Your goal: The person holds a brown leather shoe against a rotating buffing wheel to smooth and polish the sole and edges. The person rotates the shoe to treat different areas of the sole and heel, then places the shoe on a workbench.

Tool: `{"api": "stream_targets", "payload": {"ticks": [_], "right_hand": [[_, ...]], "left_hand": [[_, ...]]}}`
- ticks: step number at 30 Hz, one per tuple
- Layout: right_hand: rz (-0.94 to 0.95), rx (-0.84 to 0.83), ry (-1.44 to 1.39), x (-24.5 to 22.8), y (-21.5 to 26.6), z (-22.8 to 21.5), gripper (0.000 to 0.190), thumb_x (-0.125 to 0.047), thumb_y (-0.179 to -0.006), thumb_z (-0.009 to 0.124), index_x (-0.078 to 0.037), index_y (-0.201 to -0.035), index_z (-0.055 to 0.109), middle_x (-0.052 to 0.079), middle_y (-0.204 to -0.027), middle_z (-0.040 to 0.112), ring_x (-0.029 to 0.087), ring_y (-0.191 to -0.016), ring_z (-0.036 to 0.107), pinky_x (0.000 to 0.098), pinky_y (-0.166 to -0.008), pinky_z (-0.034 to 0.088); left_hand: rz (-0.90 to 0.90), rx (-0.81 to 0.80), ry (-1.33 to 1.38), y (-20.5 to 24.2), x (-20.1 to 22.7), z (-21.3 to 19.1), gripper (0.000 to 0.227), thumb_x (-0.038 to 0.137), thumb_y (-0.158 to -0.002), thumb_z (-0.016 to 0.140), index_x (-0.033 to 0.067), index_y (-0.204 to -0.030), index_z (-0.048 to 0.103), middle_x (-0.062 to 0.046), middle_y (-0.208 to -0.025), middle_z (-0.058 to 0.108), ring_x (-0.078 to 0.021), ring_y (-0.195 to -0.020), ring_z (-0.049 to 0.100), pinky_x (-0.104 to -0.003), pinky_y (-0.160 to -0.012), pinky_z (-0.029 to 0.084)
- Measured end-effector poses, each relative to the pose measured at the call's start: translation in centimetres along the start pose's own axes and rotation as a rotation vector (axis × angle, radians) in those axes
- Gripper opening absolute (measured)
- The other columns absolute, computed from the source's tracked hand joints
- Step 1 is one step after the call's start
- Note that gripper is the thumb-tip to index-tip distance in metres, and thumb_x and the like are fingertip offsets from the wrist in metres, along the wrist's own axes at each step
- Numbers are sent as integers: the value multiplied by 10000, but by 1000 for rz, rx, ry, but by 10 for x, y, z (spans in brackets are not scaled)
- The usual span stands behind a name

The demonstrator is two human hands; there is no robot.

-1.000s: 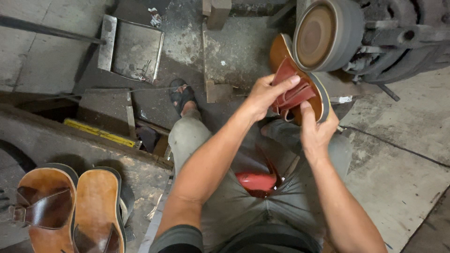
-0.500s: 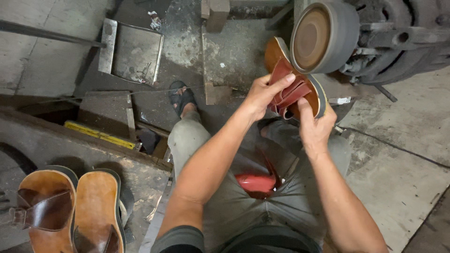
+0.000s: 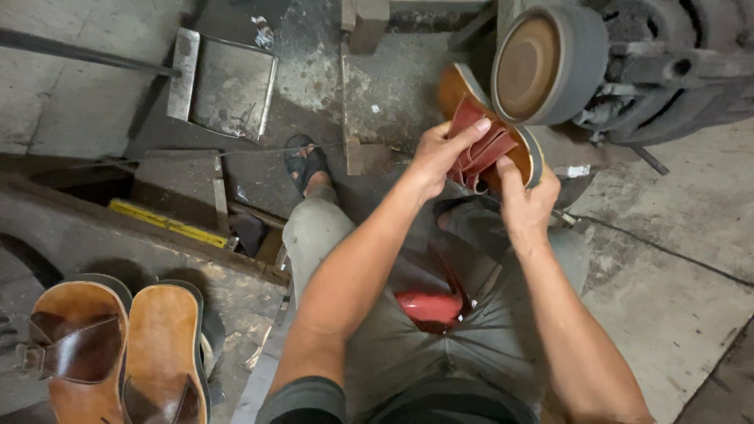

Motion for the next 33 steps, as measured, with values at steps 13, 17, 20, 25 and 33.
{"api": "stream_targets", "payload": {"ticks": [13,17,20,25,33], "right_hand": [[-11,53,17,0,27,-27,155,-102,-944,765,-105,-837,653,8,-739,579,120,-701,510,283,-659,428],[-26,57,42,-20,34,-32,169,-123,-961,769,-88,-839,659,30,-734,598,136,-688,517,298,-654,433],[-78,73,55,-11,44,-42,179,-124,-956,770,-67,-830,656,62,-724,607,160,-665,512,339,-656,440],[-28,93,52,4,68,-58,177,-103,-959,774,-93,-824,660,45,-717,604,142,-657,503,294,-655,422],[65,46,26,12,15,-10,111,-97,-885,808,-65,-855,706,57,-763,656,168,-758,573,352,-753,496]], "left_hand": [[23,-126,-1,14,-9,14,556,373,-664,975,32,-1045,757,-172,-879,708,-273,-794,711,-445,-646,622],[24,-133,0,22,-9,16,547,373,-675,970,29,-1043,758,-167,-884,715,-269,-801,717,-438,-655,626],[32,-144,-44,34,-8,18,593,378,-686,962,2,-1091,745,-199,-935,712,-281,-849,703,-466,-684,617],[-25,-131,-66,41,-35,15,616,369,-676,968,11,-1119,733,-207,-953,702,-298,-844,694,-480,-681,618],[-151,47,-16,22,-22,-3,716,429,-695,925,43,-1244,677,-229,-990,696,-389,-857,722,-585,-664,596]]}}
Point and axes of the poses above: each hand's wrist, its own y-axis away from the middle knuckle, its own z-axis out of the palm, x = y × z, the point moved 5 cm from there along -y, towards the middle knuckle
